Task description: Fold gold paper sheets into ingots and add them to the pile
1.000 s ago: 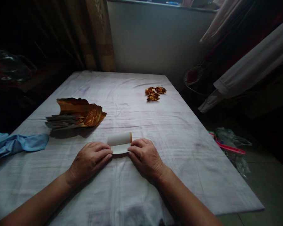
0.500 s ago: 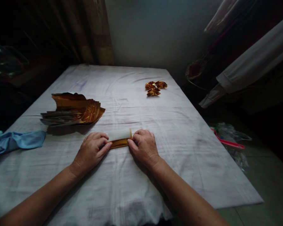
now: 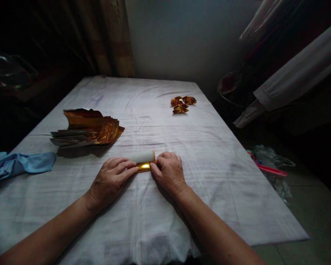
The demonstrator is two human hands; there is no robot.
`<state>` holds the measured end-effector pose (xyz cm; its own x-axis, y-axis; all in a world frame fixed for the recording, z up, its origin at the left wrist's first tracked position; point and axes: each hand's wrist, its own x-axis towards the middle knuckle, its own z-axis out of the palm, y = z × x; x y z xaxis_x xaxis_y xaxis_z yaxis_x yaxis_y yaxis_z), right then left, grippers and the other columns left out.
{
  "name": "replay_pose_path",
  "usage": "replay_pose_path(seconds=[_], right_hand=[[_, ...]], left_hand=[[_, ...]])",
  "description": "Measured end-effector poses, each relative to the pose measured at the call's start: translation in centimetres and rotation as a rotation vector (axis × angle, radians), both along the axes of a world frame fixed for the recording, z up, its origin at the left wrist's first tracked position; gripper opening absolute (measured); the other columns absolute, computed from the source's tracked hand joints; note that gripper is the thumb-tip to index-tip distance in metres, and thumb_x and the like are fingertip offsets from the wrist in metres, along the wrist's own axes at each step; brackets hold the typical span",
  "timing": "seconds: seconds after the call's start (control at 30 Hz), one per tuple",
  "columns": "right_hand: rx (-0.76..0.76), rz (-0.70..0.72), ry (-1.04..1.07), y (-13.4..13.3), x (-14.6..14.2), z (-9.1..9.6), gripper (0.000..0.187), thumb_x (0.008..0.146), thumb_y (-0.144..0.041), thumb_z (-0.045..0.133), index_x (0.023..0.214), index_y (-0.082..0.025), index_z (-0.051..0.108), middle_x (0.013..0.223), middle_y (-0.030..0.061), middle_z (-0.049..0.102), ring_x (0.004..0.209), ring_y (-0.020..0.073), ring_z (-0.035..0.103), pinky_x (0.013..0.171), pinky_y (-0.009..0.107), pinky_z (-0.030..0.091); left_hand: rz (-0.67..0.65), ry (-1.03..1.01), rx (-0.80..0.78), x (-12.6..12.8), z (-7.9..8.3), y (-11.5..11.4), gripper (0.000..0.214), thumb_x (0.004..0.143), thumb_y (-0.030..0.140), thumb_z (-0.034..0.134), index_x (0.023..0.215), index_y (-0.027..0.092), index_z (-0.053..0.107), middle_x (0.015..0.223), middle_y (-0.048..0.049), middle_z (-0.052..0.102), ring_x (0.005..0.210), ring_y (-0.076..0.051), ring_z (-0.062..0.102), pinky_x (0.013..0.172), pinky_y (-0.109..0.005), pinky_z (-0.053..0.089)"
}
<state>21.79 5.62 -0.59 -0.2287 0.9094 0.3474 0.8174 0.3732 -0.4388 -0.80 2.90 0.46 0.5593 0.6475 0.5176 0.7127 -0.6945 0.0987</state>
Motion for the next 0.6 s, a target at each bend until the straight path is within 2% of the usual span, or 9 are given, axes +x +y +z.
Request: replay_pose_path(seconds=[0.1,0.23,0.6], right_hand=[[-0.01,0.002,0.003,0.01,-0.04,0.05,0.021,0.085,-0.025,0.068,0.065,-0.022,0.063,0.082,0.0021,0.068,0.083,0.0203,0.057,0.075,0.035,0.035],[-0.024,0.001,0.01,-0.02,-0.02,0.1,0.022,0.085,-0.025,0.068,0.064,-0.022,0.062,0.082,0.0021,0.068,0.084,0.0202,0.058,0.076,0.035,0.036],[-0.007,-0.011,0.024,-0.05,-0.02,-0.04,0.021,0.084,-0.025,0.067,0.065,-0.022,0.06,0.08,0.0015,0.066,0.083,0.0202,0.058,0.075,0.034,0.035]], left_hand=[[-0.042,0.036,-0.05,0.24,0.26,-0.56,0.028,0.096,0.016,0.052,0.118,0.02,0.068,0.112,-0.0068,0.074,0.108,-0.025,0.061,0.101,-0.045,0.042],[-0.034,0.049,-0.122,0.56,0.58,-0.95,0.03,0.097,0.021,0.048,0.12,0.018,0.068,0.116,-0.0092,0.073,0.107,-0.026,0.064,0.101,-0.047,0.042],[-0.013,0.051,-0.096,0.68,0.37,-0.92,0.026,0.099,0.022,0.048,0.116,0.018,0.068,0.113,-0.0074,0.074,0.103,-0.025,0.066,0.097,-0.045,0.042]])
